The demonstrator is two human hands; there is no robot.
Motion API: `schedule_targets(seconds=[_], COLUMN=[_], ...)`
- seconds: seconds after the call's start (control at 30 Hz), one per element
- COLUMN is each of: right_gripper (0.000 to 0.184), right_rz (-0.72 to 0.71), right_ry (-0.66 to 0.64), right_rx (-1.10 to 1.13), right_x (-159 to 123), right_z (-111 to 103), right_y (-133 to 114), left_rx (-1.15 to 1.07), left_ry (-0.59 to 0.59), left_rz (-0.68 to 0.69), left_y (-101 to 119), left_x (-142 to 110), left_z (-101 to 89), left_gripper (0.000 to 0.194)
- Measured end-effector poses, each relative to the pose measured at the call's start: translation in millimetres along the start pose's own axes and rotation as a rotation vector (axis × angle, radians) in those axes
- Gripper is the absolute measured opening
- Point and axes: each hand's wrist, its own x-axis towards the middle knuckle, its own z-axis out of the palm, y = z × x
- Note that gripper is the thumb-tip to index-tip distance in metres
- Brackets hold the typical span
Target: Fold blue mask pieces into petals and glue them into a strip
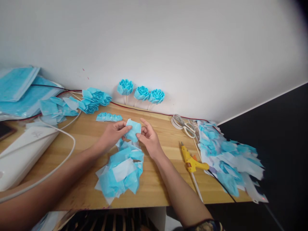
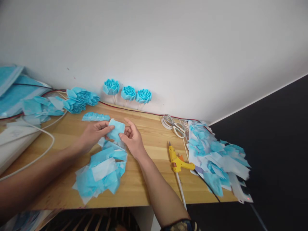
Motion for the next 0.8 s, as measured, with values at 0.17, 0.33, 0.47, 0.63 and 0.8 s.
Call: schedule_targets(seconds=[0.17,0.33,0.47,0.63,0.8], right_gripper=[0.066,0.061,0.056,0.046,0.040], right_rz=[-0.032,-0.047,-0.036,0.016,-0.058], right_ry=[0.045,0.044,0.027,0.002,0.057], right_rx=[-0.034,-0.048,-0.054,0.033,-0.030], right_x=[1.9,2.2,0.5,-0.5,-0.7], right_z=[-1.5,-1.9,-2.5,-5.4,-6.9], right_y=[2.2,3.4,1.8,4.7,5.3], left_rx=[0.038,0.046,0.025,0.042,0.156], left_ry=[0.005,0.004,0.005,-0.017,-0.064], left_rz=[0.033,0.053,0.053,0.045,0.087], left_y=[-4.7,-4.4,-2.2,-1.4,-4.1], left_x=[2.2,2.2,1.3,1.3,1.6], left_z=[-2.9,-4.2,-3.6,-3.3,-5.1], left_gripper=[0.032,0.027,0.026,0.027,0.028])
